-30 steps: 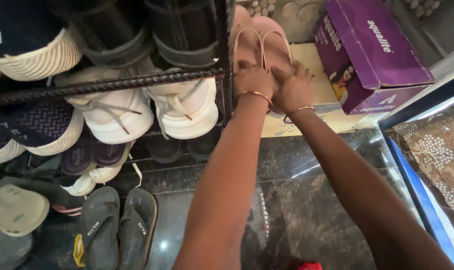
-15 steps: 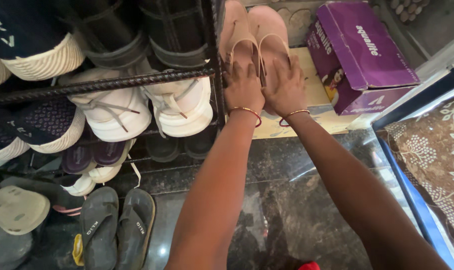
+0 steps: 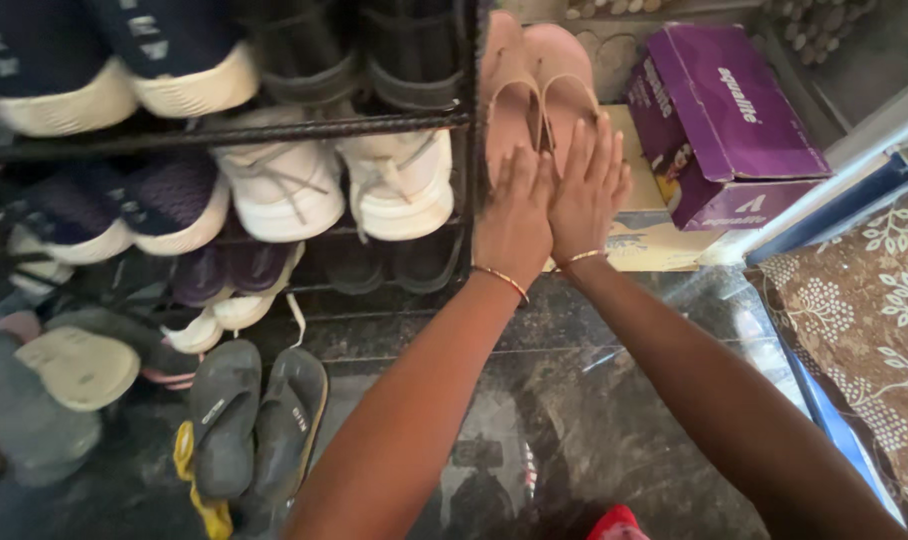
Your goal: The person wipes several pairs of slippers and flip-flops with a yellow cloth, then places them on a shoe rack. The person handles pink, green, and gray footwear, cleaning each pair before arranging them on the rack.
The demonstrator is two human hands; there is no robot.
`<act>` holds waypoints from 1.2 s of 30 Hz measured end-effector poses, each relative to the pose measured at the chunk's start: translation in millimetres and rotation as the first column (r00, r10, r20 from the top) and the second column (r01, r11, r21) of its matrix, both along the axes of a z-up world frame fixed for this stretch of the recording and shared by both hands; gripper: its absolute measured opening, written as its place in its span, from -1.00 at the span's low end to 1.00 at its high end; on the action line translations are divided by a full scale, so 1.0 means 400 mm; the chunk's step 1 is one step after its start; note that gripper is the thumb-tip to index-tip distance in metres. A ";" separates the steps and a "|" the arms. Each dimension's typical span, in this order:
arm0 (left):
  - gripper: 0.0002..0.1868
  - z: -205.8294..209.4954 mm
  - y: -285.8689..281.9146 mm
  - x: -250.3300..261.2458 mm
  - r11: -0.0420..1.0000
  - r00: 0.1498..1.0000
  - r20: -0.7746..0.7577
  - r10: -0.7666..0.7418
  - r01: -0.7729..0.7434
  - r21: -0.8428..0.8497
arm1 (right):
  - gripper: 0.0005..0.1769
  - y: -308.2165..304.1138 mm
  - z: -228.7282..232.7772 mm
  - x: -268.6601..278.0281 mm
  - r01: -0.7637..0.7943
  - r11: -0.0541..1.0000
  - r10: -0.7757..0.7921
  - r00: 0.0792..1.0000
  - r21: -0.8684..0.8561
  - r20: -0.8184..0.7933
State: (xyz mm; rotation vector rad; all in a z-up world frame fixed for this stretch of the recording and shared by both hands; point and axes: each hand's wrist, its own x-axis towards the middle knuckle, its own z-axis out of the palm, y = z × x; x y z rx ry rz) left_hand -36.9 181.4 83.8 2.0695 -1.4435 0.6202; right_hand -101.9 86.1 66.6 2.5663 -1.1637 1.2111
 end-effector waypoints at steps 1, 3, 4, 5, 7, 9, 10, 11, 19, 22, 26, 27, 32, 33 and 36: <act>-0.40 0.014 0.035 -0.008 0.998 0.996 -0.067 -0.062 0.062 -0.001 | -0.33 0.035 0.007 -0.006 -0.042 0.999 0.041 0.997 0.014 0.060; -0.41 0.051 0.117 -0.018 0.983 0.965 -0.190 -0.183 0.184 -0.010 | -0.41 0.112 0.033 -0.019 -0.145 0.989 0.138 0.972 0.020 0.191; -0.41 0.075 0.162 -0.024 0.974 0.959 -0.169 -0.226 0.222 -0.045 | -0.44 0.148 0.055 -0.034 -0.202 0.979 0.194 0.946 0.004 0.260; -0.40 0.100 0.211 -0.031 0.962 0.952 -0.146 -0.269 0.260 -0.079 | -0.48 0.189 0.081 -0.048 -0.259 0.966 0.250 0.912 -0.016 0.326; -0.39 0.159 0.308 -0.047 0.962 0.963 -0.056 -0.264 0.259 -0.087 | -0.44 0.273 0.151 -0.072 -0.348 0.928 0.372 0.873 -0.132 0.316; -0.36 0.229 0.396 -0.055 0.982 0.979 0.097 -0.178 0.183 -0.046 | -0.42 0.368 0.232 -0.087 -0.411 0.886 0.457 0.854 -0.215 0.250; -0.34 0.272 0.436 -0.051 0.994 0.980 0.175 -0.095 0.102 -0.035 | -0.41 0.414 0.279 -0.090 -0.432 0.869 0.479 0.857 -0.241 0.189; -0.32 0.315 0.476 -0.042 0.999 0.968 0.252 -0.010 0.019 -0.032 | -0.41 0.452 0.332 -0.086 -0.451 0.852 0.496 0.859 -0.267 0.128; -0.24 0.518 0.840 0.043 0.936 0.925 0.165 0.342 -0.319 -0.152 | -0.14 0.811 0.569 0.037 -0.490 0.845 0.498 0.867 -0.215 -0.016; -0.23 0.532 0.998 0.089 0.889 0.893 0.075 0.444 -0.429 -0.159 | -0.23 0.969 0.564 0.114 -0.526 0.781 0.523 0.846 -0.338 -0.106; -0.15 0.504 1.211 0.154 0.837 0.847 -0.089 0.524 -0.532 -0.132 | -0.29 1.175 0.521 0.219 -0.576 0.717 0.617 0.787 -0.393 -0.028; -0.11 0.485 1.256 0.174 0.826 0.827 -0.145 0.544 -0.558 -0.085 | -0.26 1.214 0.502 0.241 -0.607 0.723 0.625 0.778 -0.329 -0.062; -0.09 0.286 1.408 0.272 0.750 0.718 -0.301 0.628 -0.661 -0.013 | -0.17 1.350 0.342 0.350 -0.700 0.712 0.680 0.708 -0.061 -0.192; -0.10 0.226 1.430 0.288 0.743 0.694 -0.359 0.624 -0.670 -0.003 | -0.18 1.365 0.294 0.364 -0.713 0.699 0.691 0.693 -0.055 -0.205; -0.25 0.031 1.505 0.333 0.694 0.653 -0.360 0.666 -0.720 -0.022 | -0.21 1.393 0.150 0.439 -0.737 0.675 0.716 0.656 -0.002 -0.237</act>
